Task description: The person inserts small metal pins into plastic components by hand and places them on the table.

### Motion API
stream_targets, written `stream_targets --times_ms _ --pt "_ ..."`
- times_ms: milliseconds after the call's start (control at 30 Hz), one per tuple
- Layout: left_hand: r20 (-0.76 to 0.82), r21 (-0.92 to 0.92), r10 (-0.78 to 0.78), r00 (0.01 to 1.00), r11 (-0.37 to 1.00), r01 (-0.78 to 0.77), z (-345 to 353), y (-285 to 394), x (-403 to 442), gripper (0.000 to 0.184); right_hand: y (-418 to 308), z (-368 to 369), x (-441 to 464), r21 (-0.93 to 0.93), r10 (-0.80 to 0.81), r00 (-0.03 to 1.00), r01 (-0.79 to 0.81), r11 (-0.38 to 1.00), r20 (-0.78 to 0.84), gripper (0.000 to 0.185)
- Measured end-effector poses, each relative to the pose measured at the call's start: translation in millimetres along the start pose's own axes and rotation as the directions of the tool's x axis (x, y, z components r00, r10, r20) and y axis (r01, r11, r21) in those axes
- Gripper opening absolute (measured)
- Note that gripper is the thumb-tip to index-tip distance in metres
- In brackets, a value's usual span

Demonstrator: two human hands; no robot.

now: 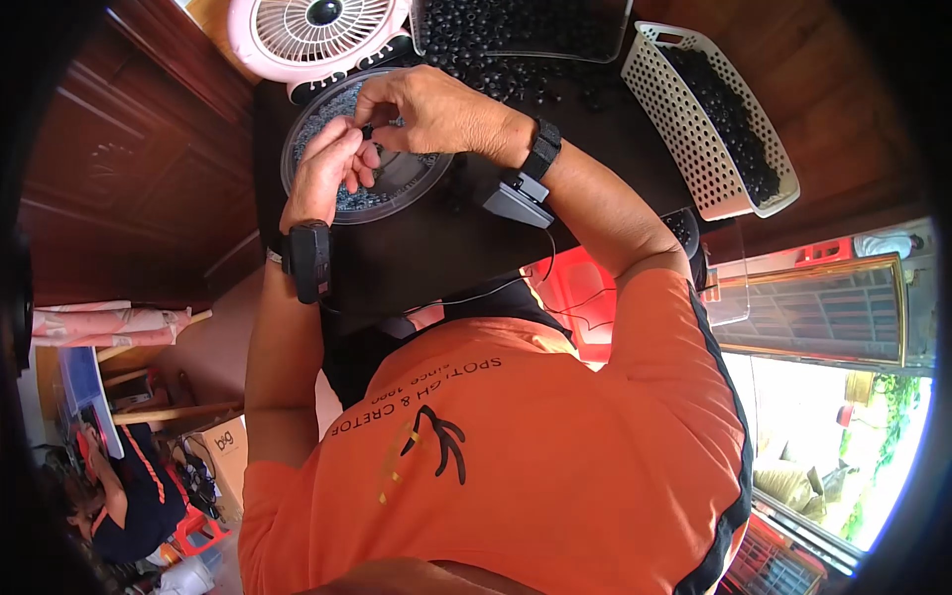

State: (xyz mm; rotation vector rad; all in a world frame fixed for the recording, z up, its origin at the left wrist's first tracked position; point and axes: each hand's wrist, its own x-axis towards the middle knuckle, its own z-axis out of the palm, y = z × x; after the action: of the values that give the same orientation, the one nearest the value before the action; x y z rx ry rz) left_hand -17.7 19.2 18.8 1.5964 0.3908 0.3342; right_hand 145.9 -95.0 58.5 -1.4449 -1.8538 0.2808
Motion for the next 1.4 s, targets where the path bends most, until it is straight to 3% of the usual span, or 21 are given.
stream_targets --times_ms 333,633,733,833,1033,1233,1400 --pt "0.046 0.002 -0.034 0.998 0.999 0.034 -5.1 -6.6 2.7 0.019 8.0 12.3 -1.5 -0.066 -0.119 0.992 0.116 0.991 -0.031 0.024" --pt "-0.097 -0.147 0.043 0.994 0.987 -0.057 -7.7 -3.6 -0.1 0.018 25.3 8.2 -6.3 -0.102 -0.052 0.997 0.046 0.994 -0.051 0.02" --pt "-0.149 -0.222 0.064 0.987 0.97 -0.096 -14.6 -3.4 -0.7 0.018 22.8 4.8 -8.4 -0.166 0.055 0.978 -0.021 0.986 0.203 0.013" --pt "-0.146 -0.368 0.075 0.986 0.922 -0.125 -27.1 -11.9 -0.1 0.019 30.3 15.0 -14.7 -0.294 -0.017 0.967 0.095 0.951 0.255 0.01" --pt "-0.078 -0.565 0.079 0.994 0.818 -0.109 -34.9 -23.2 3.0 0.021 20.5 35.8 -15.3 -0.368 -0.012 0.998 0.034 0.929 0.062 0.011" --pt "-0.064 -0.605 0.093 0.994 0.788 -0.113 -34.1 -22.9 4.0 0.022 27.1 50.6 -12.1 -0.443 -0.059 0.995 0.089 0.892 0.081 0.013" --pt "-0.054 -0.598 0.111 0.992 0.793 -0.121 -36.6 -22.5 2.4 0.022 32.5 42.1 -9.9 -0.321 0.001 1.0 -0.001 0.947 0.0 0.015"
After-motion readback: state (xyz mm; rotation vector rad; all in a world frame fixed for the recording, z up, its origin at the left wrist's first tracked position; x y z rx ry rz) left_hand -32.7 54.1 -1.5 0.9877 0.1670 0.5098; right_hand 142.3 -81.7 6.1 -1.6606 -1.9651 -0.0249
